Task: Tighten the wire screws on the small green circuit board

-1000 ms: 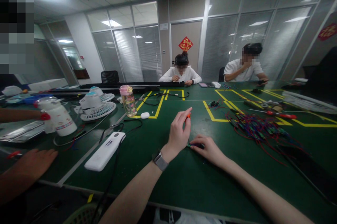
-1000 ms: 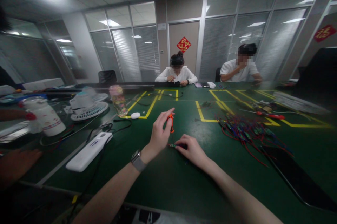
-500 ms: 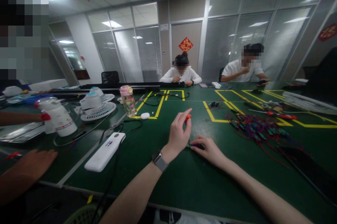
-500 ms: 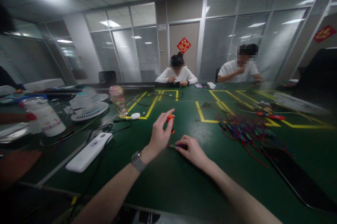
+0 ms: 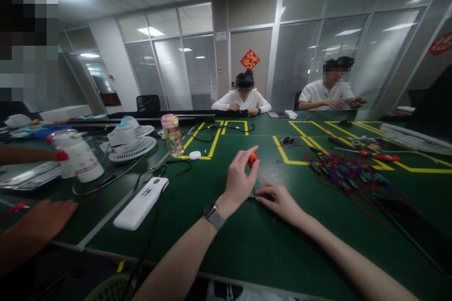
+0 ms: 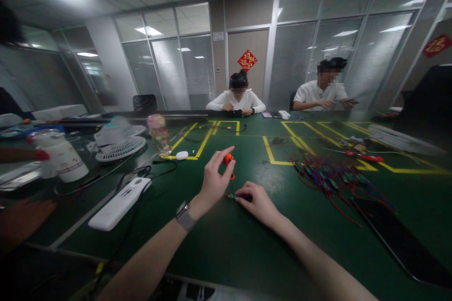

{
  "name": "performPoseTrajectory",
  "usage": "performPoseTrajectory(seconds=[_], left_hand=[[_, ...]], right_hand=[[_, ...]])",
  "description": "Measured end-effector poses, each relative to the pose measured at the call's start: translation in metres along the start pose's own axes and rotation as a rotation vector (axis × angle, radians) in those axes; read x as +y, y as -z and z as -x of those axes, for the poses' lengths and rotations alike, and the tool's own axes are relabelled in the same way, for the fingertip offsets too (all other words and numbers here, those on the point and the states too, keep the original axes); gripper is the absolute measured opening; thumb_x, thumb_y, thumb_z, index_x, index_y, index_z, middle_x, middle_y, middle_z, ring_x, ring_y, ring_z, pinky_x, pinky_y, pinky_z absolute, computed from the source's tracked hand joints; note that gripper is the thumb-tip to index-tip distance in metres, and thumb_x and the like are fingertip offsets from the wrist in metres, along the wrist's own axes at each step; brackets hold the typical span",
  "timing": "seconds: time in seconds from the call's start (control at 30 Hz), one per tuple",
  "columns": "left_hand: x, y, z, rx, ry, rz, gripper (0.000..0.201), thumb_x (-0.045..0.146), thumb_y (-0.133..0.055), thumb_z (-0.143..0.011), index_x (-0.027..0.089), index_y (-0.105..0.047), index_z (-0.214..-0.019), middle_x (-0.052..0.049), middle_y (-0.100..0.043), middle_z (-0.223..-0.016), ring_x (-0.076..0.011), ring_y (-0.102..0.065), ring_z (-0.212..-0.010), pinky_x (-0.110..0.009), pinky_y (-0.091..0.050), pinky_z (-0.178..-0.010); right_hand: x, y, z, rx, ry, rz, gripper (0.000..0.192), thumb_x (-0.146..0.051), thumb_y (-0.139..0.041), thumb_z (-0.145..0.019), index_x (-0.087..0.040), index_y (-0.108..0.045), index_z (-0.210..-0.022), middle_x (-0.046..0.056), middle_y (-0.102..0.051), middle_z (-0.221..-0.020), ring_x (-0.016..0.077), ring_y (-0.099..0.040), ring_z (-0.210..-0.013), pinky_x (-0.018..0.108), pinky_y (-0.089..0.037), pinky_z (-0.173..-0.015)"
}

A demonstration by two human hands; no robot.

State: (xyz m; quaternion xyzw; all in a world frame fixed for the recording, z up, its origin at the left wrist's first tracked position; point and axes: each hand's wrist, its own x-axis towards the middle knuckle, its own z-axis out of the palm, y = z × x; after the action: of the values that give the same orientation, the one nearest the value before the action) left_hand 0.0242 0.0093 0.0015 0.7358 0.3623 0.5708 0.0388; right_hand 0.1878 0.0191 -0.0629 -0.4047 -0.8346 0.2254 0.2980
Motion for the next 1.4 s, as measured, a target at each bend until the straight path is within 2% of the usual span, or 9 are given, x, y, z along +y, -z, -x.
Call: performPoseTrajectory(seconds=[0.07, 0.23, 0.4, 0.57, 0.77, 0.97, 1.13, 1.3, 1.4], left_hand=[[0.0004, 0.0003, 0.0, -0.003, -0.001, -0.013, 0.032, 0.02, -0.051, -0.092, 0.021, -0.055, -0.124, -0.004, -0.059, -0.097, -0.0159, -0.058, -0.09, -0.029, -0.048, -0.082], [0.0009, -0.0003, 0.0008, -0.046, 0.011, 0.023, 0.037, 0.017, -0.044, -0.095, 0.022, -0.049, -0.131, -0.006, -0.06, -0.108, -0.0163, -0.058, -0.1, -0.031, -0.047, -0.089], [-0.0006, -0.0007, 0.0009, -0.003, -0.012, -0.023, 0.031, 0.02, -0.051, -0.092, 0.021, -0.056, -0.123, -0.004, -0.06, -0.097, -0.0166, -0.058, -0.091, -0.03, -0.049, -0.083], [-0.0001, 0.0002, 0.0008, -0.007, -0.019, 0.019, 0.034, 0.016, -0.042, -0.095, 0.021, -0.052, -0.127, -0.007, -0.059, -0.11, -0.0169, -0.057, -0.102, -0.032, -0.048, -0.09], [-0.0004, 0.0002, 0.0008, 0.027, -0.013, -0.033, 0.027, 0.022, -0.053, -0.092, 0.021, -0.06, -0.117, -0.003, -0.055, -0.093, -0.0148, -0.056, -0.086, -0.028, -0.049, -0.079], [0.0017, 0.0003, 0.001, -0.02, -0.015, 0.019, 0.035, 0.016, -0.041, -0.096, 0.021, -0.05, -0.129, -0.007, -0.058, -0.11, -0.0171, -0.057, -0.101, -0.033, -0.048, -0.09], [0.0003, 0.0002, 0.0014, 0.011, -0.009, -0.044, 0.029, 0.021, -0.051, -0.093, 0.022, -0.058, -0.121, -0.004, -0.057, -0.096, -0.0159, -0.057, -0.089, -0.03, -0.049, -0.082], [0.0014, 0.0006, 0.0005, -0.011, -0.014, 0.018, 0.035, 0.016, -0.041, -0.096, 0.021, -0.052, -0.128, -0.007, -0.059, -0.112, -0.0167, -0.057, -0.105, -0.031, -0.047, -0.092], [0.0012, 0.0, 0.0, -0.007, -0.014, 0.035, 0.034, 0.013, -0.042, -0.095, 0.02, -0.053, -0.127, -0.007, -0.061, -0.112, -0.0164, -0.058, -0.105, -0.031, -0.047, -0.092]], right_hand=[[-0.0001, -0.0001, 0.0, 0.001, 0.002, 0.001, 0.017, -0.024, -0.061, -0.084, -0.018, -0.075, -0.093, 0.007, -0.066, -0.088, 0.0186, -0.062, -0.079, 0.029, -0.049, -0.074], [-0.0001, -0.0001, -0.0001, 0.002, 0.007, 0.007, 0.017, -0.024, -0.062, -0.084, -0.018, -0.075, -0.092, 0.007, -0.066, -0.088, 0.0188, -0.062, -0.079, 0.03, -0.049, -0.075], [-0.0005, 0.0004, 0.0, -0.003, 0.003, 0.001, 0.018, -0.025, -0.061, -0.084, -0.018, -0.075, -0.093, 0.007, -0.067, -0.088, 0.0189, -0.062, -0.08, 0.03, -0.049, -0.075], [-0.0017, 0.0008, 0.0001, -0.004, -0.002, -0.001, 0.018, -0.024, -0.061, -0.084, -0.018, -0.075, -0.093, 0.007, -0.067, -0.089, 0.0188, -0.062, -0.08, 0.03, -0.049, -0.077], [-0.0024, 0.0013, 0.0001, -0.005, -0.003, 0.012, 0.018, -0.025, -0.061, -0.084, -0.018, -0.075, -0.093, 0.007, -0.066, -0.088, 0.0188, -0.062, -0.08, 0.03, -0.049, -0.076], [-0.0011, 0.0014, 0.0002, -0.01, 0.0, 0.001, 0.019, -0.027, -0.061, -0.084, -0.019, -0.075, -0.094, 0.007, -0.067, -0.089, 0.0191, -0.062, -0.08, 0.031, -0.05, -0.077], [-0.0007, 0.0011, 0.0002, -0.007, -0.001, 0.01, 0.018, -0.026, -0.061, -0.085, -0.019, -0.075, -0.093, 0.007, -0.067, -0.089, 0.0191, -0.062, -0.081, 0.031, -0.05, -0.077], [-0.001, 0.0013, 0.0003, -0.011, -0.001, 0.003, 0.019, -0.026, -0.06, -0.085, -0.019, -0.075, -0.094, 0.007, -0.067, -0.089, 0.0188, -0.062, -0.08, 0.03, -0.05, -0.077], [-0.0017, 0.002, 0.0004, -0.012, 0.002, 0.005, 0.019, -0.026, -0.06, -0.085, -0.019, -0.075, -0.094, 0.007, -0.067, -0.089, 0.019, -0.062, -0.08, 0.031, -0.05, -0.077]])
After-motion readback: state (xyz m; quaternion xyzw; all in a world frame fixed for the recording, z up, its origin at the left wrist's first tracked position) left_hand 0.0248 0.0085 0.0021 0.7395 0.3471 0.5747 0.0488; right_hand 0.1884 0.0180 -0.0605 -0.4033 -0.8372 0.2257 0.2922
